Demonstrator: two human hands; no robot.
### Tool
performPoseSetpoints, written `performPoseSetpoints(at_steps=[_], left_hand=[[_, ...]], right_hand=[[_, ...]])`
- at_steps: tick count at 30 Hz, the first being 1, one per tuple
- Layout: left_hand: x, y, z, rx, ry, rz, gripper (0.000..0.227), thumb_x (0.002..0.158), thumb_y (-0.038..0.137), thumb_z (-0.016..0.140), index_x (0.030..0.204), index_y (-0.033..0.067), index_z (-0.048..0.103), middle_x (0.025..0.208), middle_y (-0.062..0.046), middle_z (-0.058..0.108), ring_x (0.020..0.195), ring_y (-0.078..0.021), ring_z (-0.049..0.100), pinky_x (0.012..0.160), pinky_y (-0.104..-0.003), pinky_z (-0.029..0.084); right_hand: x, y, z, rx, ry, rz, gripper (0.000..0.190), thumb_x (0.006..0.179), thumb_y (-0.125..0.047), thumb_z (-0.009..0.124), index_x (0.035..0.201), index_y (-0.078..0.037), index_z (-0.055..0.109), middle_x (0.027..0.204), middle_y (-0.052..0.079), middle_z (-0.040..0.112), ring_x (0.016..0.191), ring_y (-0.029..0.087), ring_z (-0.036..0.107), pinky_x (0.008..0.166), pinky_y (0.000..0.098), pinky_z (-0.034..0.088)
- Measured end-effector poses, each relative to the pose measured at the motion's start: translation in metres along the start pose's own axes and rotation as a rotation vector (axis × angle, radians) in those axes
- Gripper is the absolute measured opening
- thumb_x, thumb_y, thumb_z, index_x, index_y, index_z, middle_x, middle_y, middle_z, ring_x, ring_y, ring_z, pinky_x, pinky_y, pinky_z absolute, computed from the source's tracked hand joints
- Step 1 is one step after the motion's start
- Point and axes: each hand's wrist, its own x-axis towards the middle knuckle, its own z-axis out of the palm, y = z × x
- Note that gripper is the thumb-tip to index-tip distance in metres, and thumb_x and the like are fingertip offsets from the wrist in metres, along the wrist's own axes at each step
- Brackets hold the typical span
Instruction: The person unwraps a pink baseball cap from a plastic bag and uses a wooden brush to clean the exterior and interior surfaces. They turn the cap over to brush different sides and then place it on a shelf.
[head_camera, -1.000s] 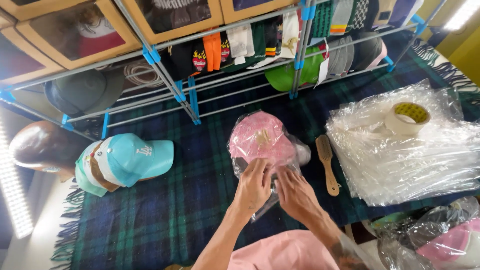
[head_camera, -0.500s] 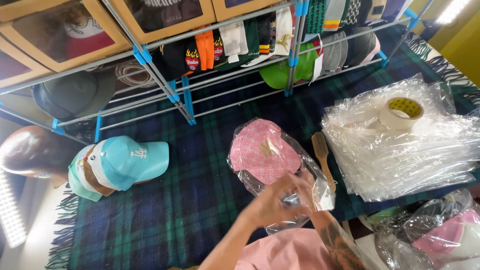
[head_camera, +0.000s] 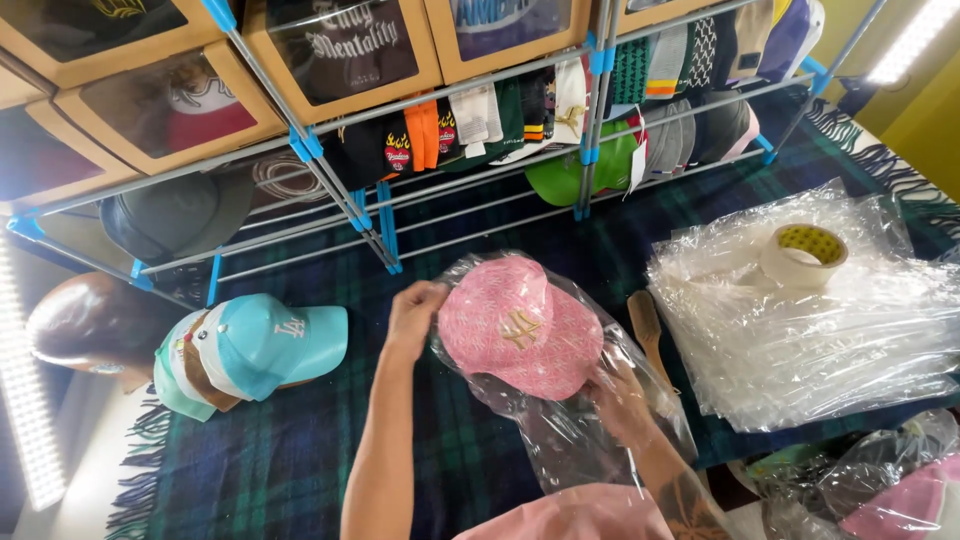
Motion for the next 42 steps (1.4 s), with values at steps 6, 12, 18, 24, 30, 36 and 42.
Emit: performPoseSetpoints(at_steps=[6,12,18,24,30,36,42], left_hand=[[-0.017,0.025,-0.113,-0.129,0.354,0.322,0.016,0.100,0.012,0.071,0.084,0.0133,0.069,0.068,0.002,0.054,0.068,-0.0074,0.052,0.068,-0.022,0.044],[-0.082,0.054,-0.168,-0.106,0.777,0.270,0.016,0.103,0.019,0.069,0.086,0.0187,0.068,0.073,-0.001,0.059,0.065,-0.0101,0.059,0.063,-0.021,0.044],[-0.130,0.052,-0.251,-0.516,1.042,0.189,0.021,0.105,0.016,0.062,0.085,0.0217,0.056,0.094,0.003,0.063,0.089,-0.0182,0.062,0.074,-0.035,0.056],[-0.189,0.062,-0.284,-0.599,0.993,0.458,0.053,0.095,0.047,0.054,0.135,0.0136,0.062,0.142,-0.012,0.065,0.137,-0.0317,0.065,0.116,-0.049,0.057],[-0.197,0.068,-0.246,-0.643,1.255,0.121,0.074,0.099,0.052,0.054,0.155,0.0075,0.037,0.163,-0.014,0.039,0.147,-0.0379,0.044,0.119,-0.051,0.042],[-0.190,0.066,-0.173,-0.723,0.936,0.200,0.052,0.102,0.043,0.041,0.147,0.0186,0.053,0.141,-0.012,0.062,0.128,-0.0333,0.064,0.103,-0.049,0.057],[-0.172,0.045,-0.101,-0.833,0.837,0.120,0.031,0.110,0.034,0.044,0.127,0.0129,0.058,0.118,-0.008,0.065,0.101,-0.0245,0.066,0.078,-0.038,0.057]], right_hand=[[-0.034,-0.083,0.031,-0.013,-0.027,-0.113,0.017,0.089,0.006,0.062,0.104,-0.001,0.066,0.079,0.006,0.061,0.070,0.014,0.061,0.062,0.0269,0.048],[0.013,-0.082,-0.001,-0.076,-0.042,-0.138,0.018,0.090,0.003,0.065,0.107,0.001,0.068,0.074,0.007,0.057,0.063,0.018,0.056,0.060,0.0305,0.048],[0.028,-0.110,-0.039,0.169,-0.013,-0.074,0.018,0.093,-0.002,0.065,0.084,-0.010,0.052,0.092,0.004,0.057,0.087,0.017,0.058,0.068,0.0274,0.044],[0.030,-0.030,-0.025,0.252,0.085,0.029,0.031,0.088,0.004,0.061,0.118,-0.002,0.063,0.111,0.016,0.072,0.094,0.032,0.071,0.075,0.0443,0.059],[-0.022,0.004,0.055,0.136,0.223,0.460,0.050,0.092,0.007,0.050,0.142,0.004,0.050,0.136,0.021,0.062,0.115,0.035,0.063,0.098,0.0458,0.051],[-0.021,-0.029,0.018,-0.749,-0.012,0.506,0.045,0.097,-0.036,0.064,0.107,0.007,0.075,0.087,0.021,0.078,0.076,0.027,0.076,0.065,0.0293,0.056],[-0.024,-0.063,0.015,-0.085,-0.273,0.152,0.082,0.083,-0.045,0.059,0.150,0.000,0.043,0.143,0.025,0.061,0.130,0.037,0.061,0.103,0.0484,0.047]])
